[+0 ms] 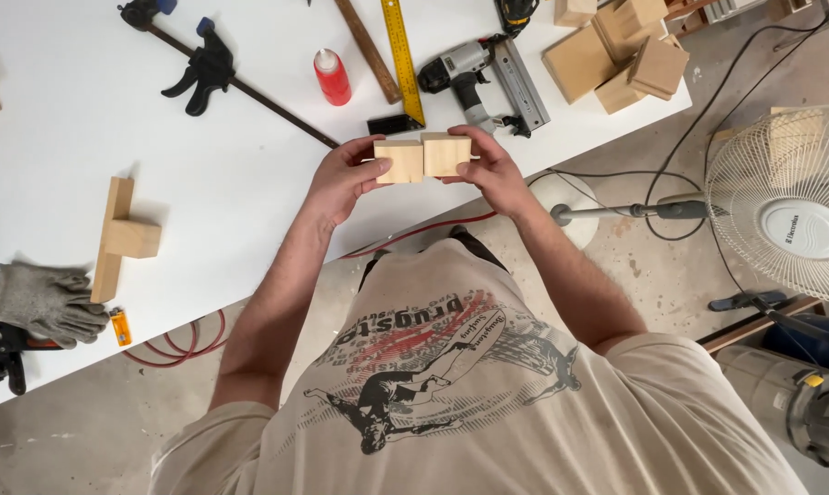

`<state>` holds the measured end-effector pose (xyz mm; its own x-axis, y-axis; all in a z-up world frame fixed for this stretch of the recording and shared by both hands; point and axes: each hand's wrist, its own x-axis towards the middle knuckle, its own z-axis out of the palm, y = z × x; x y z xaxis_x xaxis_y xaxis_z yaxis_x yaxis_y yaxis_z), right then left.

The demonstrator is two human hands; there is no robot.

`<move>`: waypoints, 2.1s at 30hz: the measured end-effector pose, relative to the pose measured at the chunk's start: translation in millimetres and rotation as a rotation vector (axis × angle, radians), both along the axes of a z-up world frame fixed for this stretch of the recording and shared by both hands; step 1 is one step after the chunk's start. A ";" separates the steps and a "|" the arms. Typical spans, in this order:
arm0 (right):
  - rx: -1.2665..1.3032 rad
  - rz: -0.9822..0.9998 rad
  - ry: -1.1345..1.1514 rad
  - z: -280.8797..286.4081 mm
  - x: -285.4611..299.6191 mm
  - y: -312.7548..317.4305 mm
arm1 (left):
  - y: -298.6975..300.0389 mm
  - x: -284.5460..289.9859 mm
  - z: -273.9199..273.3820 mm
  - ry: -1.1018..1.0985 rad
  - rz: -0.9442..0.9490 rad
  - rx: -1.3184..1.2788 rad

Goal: Assembling small wooden components using wood glue and a pneumatic nail gun on a workbench.

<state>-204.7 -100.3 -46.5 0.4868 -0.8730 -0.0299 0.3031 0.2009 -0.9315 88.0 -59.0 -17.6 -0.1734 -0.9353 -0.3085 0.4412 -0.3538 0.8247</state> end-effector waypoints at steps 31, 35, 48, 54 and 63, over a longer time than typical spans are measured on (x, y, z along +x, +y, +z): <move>-0.630 0.358 0.905 -145.4 95.3 -3.0 | 59.5 51.4 -168.3 -1.324 -0.300 -0.330; -0.643 0.361 0.894 -155.7 92.2 -1.8 | 51.7 40.0 -202.1 -1.352 -0.126 -0.513; -0.876 0.282 0.826 -187.2 89.3 0.9 | 41.9 45.2 -197.9 -1.283 0.036 -0.860; -1.017 0.613 1.142 -121.7 96.5 3.7 | 42.0 46.2 -207.4 -1.356 0.066 -0.884; -1.058 0.944 1.147 -121.9 105.9 -28.9 | 40.6 42.2 -213.4 -1.324 0.085 -0.862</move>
<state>-98.8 -129.2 -168.5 0.9117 -0.2206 -0.3466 -0.3583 -0.8396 -0.4083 130.3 -18.5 -230.9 -0.1642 -0.8951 0.4145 -0.7313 0.3925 0.5578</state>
